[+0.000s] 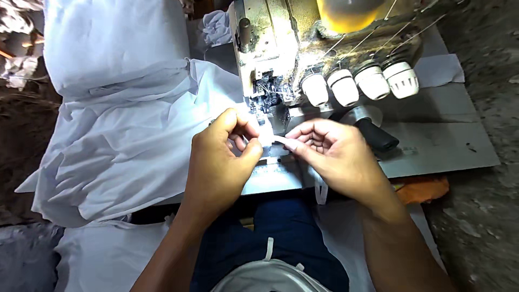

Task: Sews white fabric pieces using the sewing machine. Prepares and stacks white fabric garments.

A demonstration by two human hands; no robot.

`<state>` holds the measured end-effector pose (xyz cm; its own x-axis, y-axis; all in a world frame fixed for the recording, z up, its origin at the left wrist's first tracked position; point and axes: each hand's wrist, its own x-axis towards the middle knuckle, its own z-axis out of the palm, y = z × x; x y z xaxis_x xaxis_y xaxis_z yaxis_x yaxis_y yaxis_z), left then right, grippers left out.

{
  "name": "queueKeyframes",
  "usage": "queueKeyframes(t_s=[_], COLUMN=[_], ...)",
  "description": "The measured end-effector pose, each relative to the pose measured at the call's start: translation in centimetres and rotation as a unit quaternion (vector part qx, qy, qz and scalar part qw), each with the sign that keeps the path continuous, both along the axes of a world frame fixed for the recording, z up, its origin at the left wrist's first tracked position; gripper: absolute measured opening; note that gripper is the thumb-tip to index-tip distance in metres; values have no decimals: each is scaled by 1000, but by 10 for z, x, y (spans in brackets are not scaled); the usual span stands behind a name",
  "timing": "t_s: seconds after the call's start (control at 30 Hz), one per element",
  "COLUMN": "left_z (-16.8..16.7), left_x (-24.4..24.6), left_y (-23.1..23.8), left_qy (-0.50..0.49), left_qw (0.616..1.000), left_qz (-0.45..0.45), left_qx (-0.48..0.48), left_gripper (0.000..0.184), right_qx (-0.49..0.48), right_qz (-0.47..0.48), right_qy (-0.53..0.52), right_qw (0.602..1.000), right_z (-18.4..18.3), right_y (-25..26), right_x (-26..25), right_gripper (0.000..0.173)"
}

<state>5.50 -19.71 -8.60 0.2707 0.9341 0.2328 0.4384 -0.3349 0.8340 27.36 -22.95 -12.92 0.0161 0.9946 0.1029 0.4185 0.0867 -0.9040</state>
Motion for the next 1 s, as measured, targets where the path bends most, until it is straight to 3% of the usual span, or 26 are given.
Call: queueKeyframes(t_s=[0.07, 0.17, 0.23, 0.3, 0.4, 0.5, 0.57, 0.8, 1.0], left_z=[9, 15, 17, 15, 10, 10, 14, 29, 26], left_x=[-1, 4, 7, 9, 4, -15, -28, -42, -33], left_y=[-11, -32, -46, -56, -64, -67, -69, -66, -55], left_qy=[-67, -121, -142, -171, -198, -165, -114, -26, -28], left_qw=[996, 988, 987, 983, 977, 982, 991, 987, 984], left_qz=[-32, -34, -24, -8, 16, 12, -6, -141, -156], left_qx=[-50, -84, -77, -67, -78, -87, -74, -67, -80], left_gripper=[19, 19, 17, 17, 18, 19, 18, 22, 13], right_qx=[51, 197, 238, 251, 170, -50, -144, -163, -167], right_qz=[-5, -41, -67, -103, -81, 27, 111, 232, 264], right_qy=[-44, -12, 37, 79, 158, 290, 304, 176, 135], right_qw=[998, 979, 968, 959, 969, 955, 935, 943, 940], right_z=[2, 5, 3, -1, 9, 23, 27, 46, 53], right_y=[-16, -42, -56, -64, -72, -76, -73, -65, -51], right_x=[-4, -33, -57, -73, -77, -59, -42, -24, -18], right_gripper=[30, 52, 46, 25, 12, 14, 16, 15, 16])
